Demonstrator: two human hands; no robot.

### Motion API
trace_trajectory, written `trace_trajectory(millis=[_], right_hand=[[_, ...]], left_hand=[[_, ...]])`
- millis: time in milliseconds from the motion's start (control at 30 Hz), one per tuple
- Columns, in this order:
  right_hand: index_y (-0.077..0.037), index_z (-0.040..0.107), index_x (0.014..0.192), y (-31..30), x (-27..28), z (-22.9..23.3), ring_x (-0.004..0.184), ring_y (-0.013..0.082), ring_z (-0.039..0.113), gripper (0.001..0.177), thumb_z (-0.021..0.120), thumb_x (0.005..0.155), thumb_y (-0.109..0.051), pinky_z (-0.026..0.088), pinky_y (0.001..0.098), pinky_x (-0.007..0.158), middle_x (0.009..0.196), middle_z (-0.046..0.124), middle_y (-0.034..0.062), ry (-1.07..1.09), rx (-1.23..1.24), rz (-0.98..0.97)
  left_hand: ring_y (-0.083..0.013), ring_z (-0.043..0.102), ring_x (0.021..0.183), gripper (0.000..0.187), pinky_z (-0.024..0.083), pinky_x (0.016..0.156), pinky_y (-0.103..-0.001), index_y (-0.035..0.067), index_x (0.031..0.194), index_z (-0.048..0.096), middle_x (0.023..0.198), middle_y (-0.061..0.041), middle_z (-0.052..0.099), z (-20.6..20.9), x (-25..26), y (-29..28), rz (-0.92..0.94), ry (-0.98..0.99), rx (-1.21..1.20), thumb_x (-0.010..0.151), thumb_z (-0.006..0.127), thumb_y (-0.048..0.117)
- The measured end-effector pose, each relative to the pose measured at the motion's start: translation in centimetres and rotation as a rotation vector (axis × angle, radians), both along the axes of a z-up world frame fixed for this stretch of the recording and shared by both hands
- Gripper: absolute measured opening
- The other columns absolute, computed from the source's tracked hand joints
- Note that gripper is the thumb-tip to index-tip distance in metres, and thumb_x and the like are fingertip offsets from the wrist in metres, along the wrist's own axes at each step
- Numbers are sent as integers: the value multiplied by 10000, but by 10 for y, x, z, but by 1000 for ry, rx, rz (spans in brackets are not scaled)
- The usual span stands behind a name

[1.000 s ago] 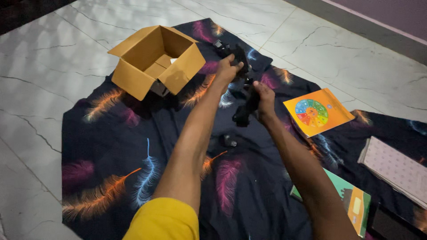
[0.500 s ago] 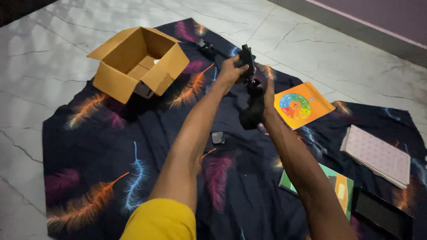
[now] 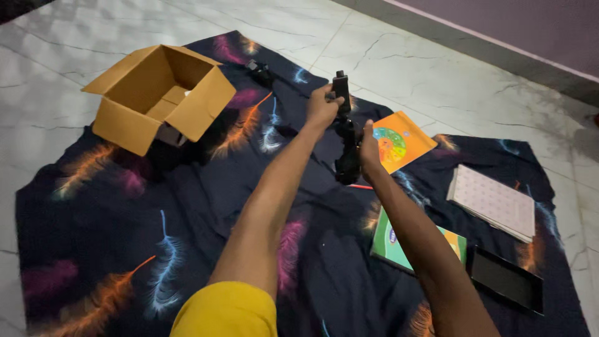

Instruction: The person assembles a small black tripod by extending its legs and attaching a mounting head. The person then places the assembled tripod into a cardboard box.

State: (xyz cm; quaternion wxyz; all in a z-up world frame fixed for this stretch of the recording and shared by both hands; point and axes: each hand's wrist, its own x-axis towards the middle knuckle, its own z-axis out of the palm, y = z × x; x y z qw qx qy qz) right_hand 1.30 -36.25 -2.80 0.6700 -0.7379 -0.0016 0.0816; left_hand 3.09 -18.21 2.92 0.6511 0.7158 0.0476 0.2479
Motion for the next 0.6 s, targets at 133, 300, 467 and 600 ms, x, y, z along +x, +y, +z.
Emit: trace_trajectory(millis=[133, 300, 467, 600], right_hand=[[9, 640, 1013, -20, -10, 9, 814, 197, 592, 646, 372, 1095, -573, 502, 362, 755, 905, 640, 102, -397, -306, -90], [-11, 643, 1126, -30, -34, 31, 870, 190, 654, 392, 589, 1031, -387, 541, 338, 775, 987, 683, 89, -547, -177, -145], [0, 633, 1186, -30, -45, 47, 964, 259, 666, 400, 735, 950, -307, 555, 360, 804, 1127, 654, 154, -742, -374, -277], [5, 641, 1179, -32, -51, 52, 991, 292, 671, 475, 826, 888, -322, 542, 392, 863, 1143, 637, 177, -774, -431, -302]], left_hand=[[-167, 751, 836, 408, 583, 745, -328, 58, 1179, 712, 925, -66, 774, -3, 14, -22, 34, -56, -87, 782, 776, -7], [-195, 766, 877, 394, 579, 780, -331, 53, 1191, 719, 978, -105, 784, -20, 24, -43, 144, 38, 4, 806, 800, 25], [-204, 751, 911, 470, 589, 796, -319, 38, 1211, 686, 1017, -126, 767, -21, 29, -63, 130, -19, -73, 760, 819, 21], [-194, 754, 908, 431, 592, 797, -318, 24, 1187, 672, 1023, -127, 766, -10, 17, -75, 107, -29, -113, 777, 806, 25]])
